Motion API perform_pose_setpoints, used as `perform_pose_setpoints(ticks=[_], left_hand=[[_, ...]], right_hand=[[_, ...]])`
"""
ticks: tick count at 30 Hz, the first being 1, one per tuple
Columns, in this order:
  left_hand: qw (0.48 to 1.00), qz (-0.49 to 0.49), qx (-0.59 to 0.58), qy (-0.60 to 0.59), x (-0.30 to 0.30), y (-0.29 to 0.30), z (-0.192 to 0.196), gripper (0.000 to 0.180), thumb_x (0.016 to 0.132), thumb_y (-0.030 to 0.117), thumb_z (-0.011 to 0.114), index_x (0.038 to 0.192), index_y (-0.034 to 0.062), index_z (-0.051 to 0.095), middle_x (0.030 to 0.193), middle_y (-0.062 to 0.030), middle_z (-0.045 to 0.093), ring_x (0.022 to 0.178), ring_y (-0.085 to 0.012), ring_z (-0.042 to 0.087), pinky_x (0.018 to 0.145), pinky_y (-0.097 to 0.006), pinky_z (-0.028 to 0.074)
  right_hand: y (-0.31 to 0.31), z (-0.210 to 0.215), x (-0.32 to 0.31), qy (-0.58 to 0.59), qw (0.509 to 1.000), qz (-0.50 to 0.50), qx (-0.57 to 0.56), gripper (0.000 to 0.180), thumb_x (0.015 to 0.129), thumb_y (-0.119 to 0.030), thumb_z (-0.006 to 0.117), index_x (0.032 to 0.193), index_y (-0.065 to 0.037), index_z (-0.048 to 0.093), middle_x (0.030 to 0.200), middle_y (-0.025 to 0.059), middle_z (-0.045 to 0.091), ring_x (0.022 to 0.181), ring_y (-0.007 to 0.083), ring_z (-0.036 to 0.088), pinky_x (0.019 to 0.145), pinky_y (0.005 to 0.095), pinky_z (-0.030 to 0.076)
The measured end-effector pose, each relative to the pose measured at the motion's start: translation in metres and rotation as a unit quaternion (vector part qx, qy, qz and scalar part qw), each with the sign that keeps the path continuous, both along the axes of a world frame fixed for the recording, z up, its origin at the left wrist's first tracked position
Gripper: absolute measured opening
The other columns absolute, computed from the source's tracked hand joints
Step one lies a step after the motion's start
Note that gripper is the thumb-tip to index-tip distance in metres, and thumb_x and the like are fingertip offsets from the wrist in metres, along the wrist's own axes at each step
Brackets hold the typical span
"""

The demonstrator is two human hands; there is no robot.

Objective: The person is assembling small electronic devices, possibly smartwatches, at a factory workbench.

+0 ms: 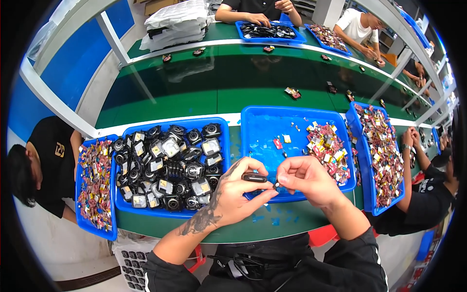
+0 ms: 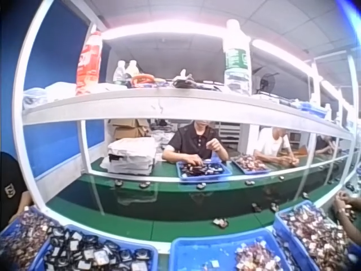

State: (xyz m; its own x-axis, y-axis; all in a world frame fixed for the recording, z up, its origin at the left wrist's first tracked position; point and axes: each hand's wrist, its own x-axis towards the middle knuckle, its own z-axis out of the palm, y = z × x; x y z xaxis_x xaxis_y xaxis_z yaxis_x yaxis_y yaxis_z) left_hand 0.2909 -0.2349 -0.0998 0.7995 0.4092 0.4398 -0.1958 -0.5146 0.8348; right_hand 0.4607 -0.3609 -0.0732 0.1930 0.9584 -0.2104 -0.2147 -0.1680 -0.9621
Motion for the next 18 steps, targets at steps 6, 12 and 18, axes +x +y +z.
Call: perform_pose_setpoints(ticks=[6, 12, 18], left_hand=[[0.979, 0.072, 0.181, -0.054, 0.002, 0.005, -0.007, 0.021, 0.064, 0.006, 0.084, 0.082, 0.007, 0.075, 0.094, -0.0065, 0.061, 0.08, -0.0218, 0.062, 0.064, -0.031, 0.051], [0.973, 0.081, 0.213, -0.038, 0.005, 0.001, -0.004, 0.018, 0.065, 0.006, 0.084, 0.081, 0.0066, 0.075, 0.094, -0.0064, 0.06, 0.074, -0.0205, 0.061, 0.061, -0.032, 0.052], [0.981, 0.107, -0.157, 0.031, 0.006, 0.001, -0.022, 0.012, 0.079, 0.009, 0.077, 0.09, 0.0034, 0.074, 0.093, -0.0031, 0.057, 0.061, -0.0042, 0.044, 0.053, -0.021, 0.037]], right_hand=[[0.0, 0.006, -0.001, 0.016, 0.998, 0.053, -0.041, 0.016, 0.093, -0.018, 0.066, 0.092, -0.002, 0.065, 0.08, -0.0027, 0.061, 0.072, 0.0036, 0.051, 0.063, 0.0207, 0.04], [0.021, -0.018, 0.004, -0.363, 0.929, -0.032, -0.065, 0.014, 0.093, -0.014, 0.062, 0.089, 0.0, 0.061, 0.078, 0.0075, 0.064, 0.074, 0.0152, 0.061, 0.065, 0.0276, 0.046], [0.003, -0.022, -0.006, -0.233, 0.968, -0.077, 0.048, 0.024, 0.088, -0.008, 0.067, 0.111, -0.003, 0.067, 0.095, 0.0082, 0.066, 0.083, 0.0119, 0.062, 0.069, 0.0261, 0.051]])
